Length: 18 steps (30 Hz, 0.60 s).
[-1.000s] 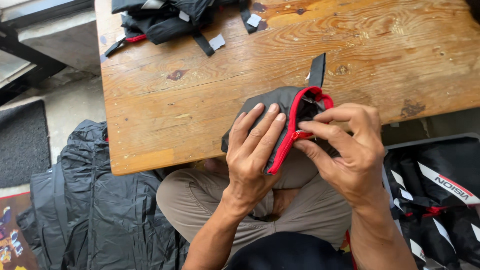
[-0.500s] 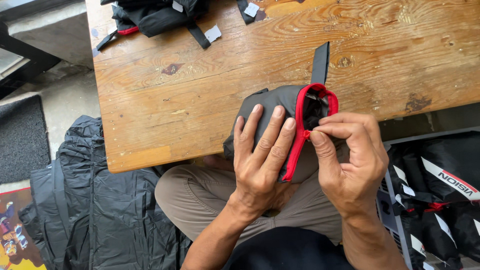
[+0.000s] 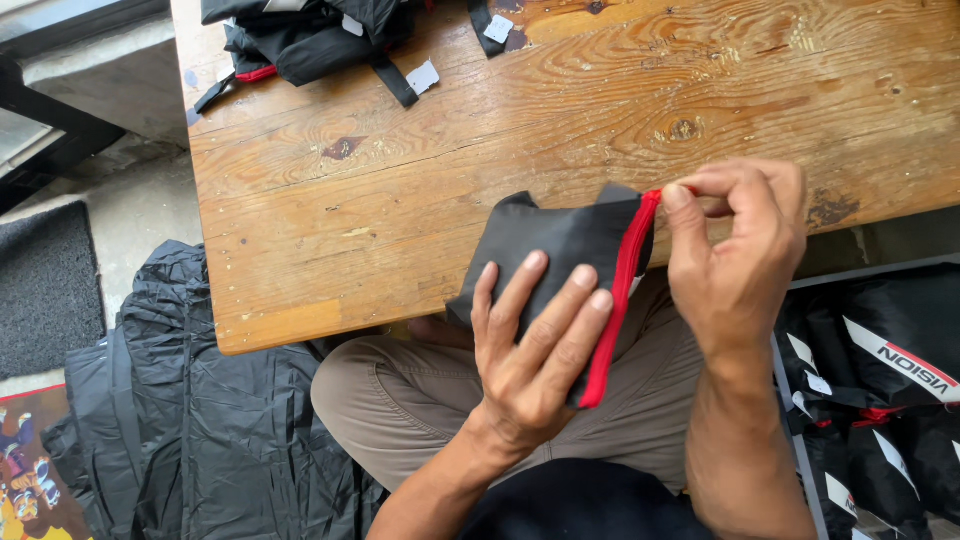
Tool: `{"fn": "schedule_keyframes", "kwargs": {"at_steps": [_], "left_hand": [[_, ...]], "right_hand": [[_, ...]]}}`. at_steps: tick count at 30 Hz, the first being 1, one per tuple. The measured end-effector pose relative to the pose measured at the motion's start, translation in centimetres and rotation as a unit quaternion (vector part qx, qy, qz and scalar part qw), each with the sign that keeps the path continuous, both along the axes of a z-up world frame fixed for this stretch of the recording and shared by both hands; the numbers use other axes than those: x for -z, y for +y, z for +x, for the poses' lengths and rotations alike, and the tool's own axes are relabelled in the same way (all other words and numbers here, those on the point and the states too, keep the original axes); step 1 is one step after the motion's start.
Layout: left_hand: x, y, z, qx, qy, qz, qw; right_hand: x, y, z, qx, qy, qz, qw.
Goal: The person cleans a black textile item with a duster, folds it into a small rectangle, and then inserts it into a small black zippered pouch.
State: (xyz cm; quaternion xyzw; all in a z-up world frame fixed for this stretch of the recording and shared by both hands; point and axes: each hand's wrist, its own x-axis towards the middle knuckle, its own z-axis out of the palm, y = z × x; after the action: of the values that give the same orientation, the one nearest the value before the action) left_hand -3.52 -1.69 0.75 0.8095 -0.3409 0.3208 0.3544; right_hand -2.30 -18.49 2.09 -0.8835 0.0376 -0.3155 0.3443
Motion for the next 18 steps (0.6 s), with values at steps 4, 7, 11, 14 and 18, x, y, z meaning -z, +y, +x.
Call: {"fn": "schedule_keyframes", "kwargs": {"at_steps": [4,7,11,14,18], "left_hand": [[0.7,-0.1,-0.3,-0.043,-0.039,-0.003,0.998],[1.8,0.5,-0.4,-0.026,0.008,0.063,0.998],[1.8,2.7,0.1,0.107,0.101,0.042,0.988],[-0.5,5.0,1.6,0.111,0.203,-0.109,0.967],[-0.8,7.0,5.0,-0.012,0.386,-0.097,0.917]], "right_hand": [[1.2,0.3,0.7,-0.039,0.125,0.353,0.926],[-1.1,1.2,-0.2,-0.051,0.359,0.429,0.827],[2.5,2.2,-0.9,-0.175,0.248,0.396,0.867],[3.6,2.3,-1.0,-0.138,0.213,0.445,0.859],[5.6,2.3,-2.1,-0.168,0.178,0.451,0.858]]}}
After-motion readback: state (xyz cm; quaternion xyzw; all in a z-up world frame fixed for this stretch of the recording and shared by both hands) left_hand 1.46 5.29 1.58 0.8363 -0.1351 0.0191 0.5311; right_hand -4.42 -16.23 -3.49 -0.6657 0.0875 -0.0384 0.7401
